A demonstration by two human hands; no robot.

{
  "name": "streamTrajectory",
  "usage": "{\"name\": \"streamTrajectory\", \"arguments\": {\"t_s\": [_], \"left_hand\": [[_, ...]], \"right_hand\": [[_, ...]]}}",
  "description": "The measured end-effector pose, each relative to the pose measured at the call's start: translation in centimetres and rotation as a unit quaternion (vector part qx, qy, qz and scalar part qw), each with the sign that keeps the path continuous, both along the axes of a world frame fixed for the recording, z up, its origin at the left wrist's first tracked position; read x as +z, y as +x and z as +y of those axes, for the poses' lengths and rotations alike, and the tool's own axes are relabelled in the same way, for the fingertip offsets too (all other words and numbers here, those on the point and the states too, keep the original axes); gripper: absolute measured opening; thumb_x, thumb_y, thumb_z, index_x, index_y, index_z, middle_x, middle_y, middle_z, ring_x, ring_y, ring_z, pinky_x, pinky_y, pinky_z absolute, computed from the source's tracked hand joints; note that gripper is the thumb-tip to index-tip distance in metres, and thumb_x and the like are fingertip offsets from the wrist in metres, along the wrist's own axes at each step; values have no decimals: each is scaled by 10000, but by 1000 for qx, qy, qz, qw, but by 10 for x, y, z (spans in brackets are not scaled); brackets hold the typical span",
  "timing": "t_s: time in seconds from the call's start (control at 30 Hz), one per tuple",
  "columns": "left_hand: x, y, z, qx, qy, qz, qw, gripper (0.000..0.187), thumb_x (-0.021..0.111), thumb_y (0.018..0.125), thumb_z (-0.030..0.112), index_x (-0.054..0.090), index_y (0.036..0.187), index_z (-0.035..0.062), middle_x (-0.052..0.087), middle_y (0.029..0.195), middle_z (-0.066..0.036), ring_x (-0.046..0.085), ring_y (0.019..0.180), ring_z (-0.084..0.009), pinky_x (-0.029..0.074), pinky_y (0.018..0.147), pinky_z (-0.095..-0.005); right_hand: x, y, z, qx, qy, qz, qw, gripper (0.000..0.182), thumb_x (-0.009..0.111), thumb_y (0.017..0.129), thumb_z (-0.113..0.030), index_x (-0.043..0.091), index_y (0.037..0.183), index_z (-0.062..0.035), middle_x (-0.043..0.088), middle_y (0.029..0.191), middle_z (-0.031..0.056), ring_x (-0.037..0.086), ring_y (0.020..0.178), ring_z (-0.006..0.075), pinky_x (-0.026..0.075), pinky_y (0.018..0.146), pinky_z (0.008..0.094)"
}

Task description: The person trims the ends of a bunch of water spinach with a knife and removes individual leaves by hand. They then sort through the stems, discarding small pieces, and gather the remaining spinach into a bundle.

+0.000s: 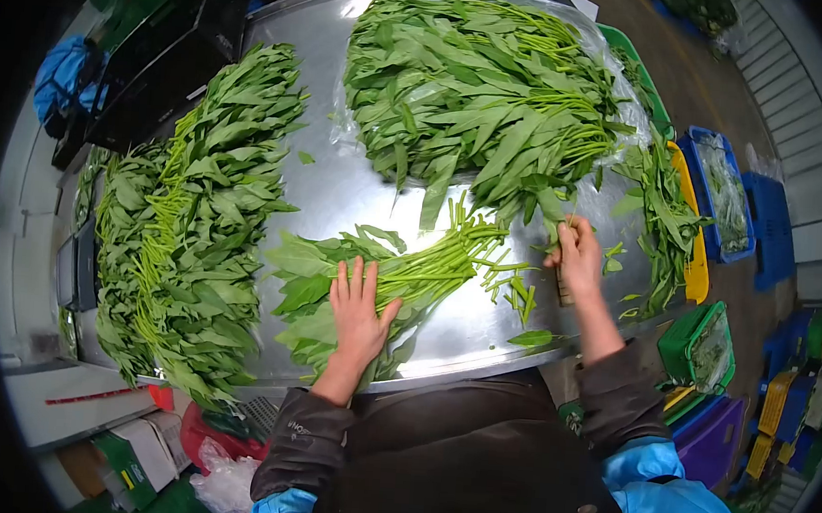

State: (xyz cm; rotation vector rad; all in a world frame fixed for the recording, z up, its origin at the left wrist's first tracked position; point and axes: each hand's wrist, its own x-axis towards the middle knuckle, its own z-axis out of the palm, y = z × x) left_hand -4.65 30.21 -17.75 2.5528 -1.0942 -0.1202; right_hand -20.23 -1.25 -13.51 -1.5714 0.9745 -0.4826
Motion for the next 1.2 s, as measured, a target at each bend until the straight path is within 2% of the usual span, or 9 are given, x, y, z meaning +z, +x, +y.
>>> {"name": "streamTrajectory", "arguments": {"t_s": [0.13,0.2,0.27,0.33,0.5,0.63,0.83,1.0,1.2], "left_hand": [[33,16,3,35,0,73,997,796,582,826,469,297,1443,55,198,1528,-177,114,1426,-348,82,1136,-521],[45,45,5,40,-72,54,995,660,558,871,360,352,1405,31,272,1495,-184,161,1415,-350,140,1137,-476],[41,86,5,31,-100,54,993,590,545,890,317,396,1377,19,310,1476,-188,183,1409,-354,166,1135,-456],[22,120,11,-50,-50,60,996,463,516,918,259,481,1297,-4,393,1422,-192,265,1371,-373,226,1115,-433],[26,117,39,-145,18,78,986,460,522,917,300,510,1239,-29,460,1358,-215,369,1303,-398,291,1070,-463],[66,64,55,24,93,257,962,742,703,742,470,487,1215,-60,539,1181,-271,471,1155,-415,343,1008,-465],[47,-4,70,5,59,104,993,1161,866,494,452,273,1347,-65,375,1327,-263,318,1280,-435,235,1060,-526],[29,2,59,21,36,-25,999,1096,901,480,307,317,1351,-9,422,1302,-220,317,1293,-420,231,1077,-489],[17,25,67,39,-70,72,994,921,849,572,140,373,1346,-9,485,1278,-214,400,1258,-386,296,1059,-468]], "right_hand": [[21,-34,-8,39,-465,368,805,415,607,869,-215,503,1186,32,656,810,178,633,653,355,503,630,406],[40,-28,22,158,-344,252,890,322,604,862,-218,599,1081,17,664,806,178,619,712,403,503,644,420],[15,-17,66,258,-50,168,950,313,593,899,-283,660,995,8,679,765,101,654,590,198,517,546,319],[-4,1,115,356,237,200,882,379,569,921,-325,648,1046,24,680,819,88,651,594,140,525,530,276],[-54,26,180,351,336,189,853,522,616,883,-412,613,1084,70,681,891,147,690,731,194,578,707,301],[-44,47,201,290,420,92,855,533,611,901,-383,563,1157,82,646,1068,147,667,898,194,551,772,287],[-30,74,225,148,563,-31,813,389,555,948,-205,495,1270,5,561,1238,83,553,1116,155,471,945,288],[-31,75,224,139,581,-34,801,347,576,927,-154,516,1247,-36,556,1229,54,541,1103,128,476,923,271],[-60,32,199,399,439,41,804,319,563,921,-282,618,1041,9,661,912,122,672,802,192,553,750,311]]}}
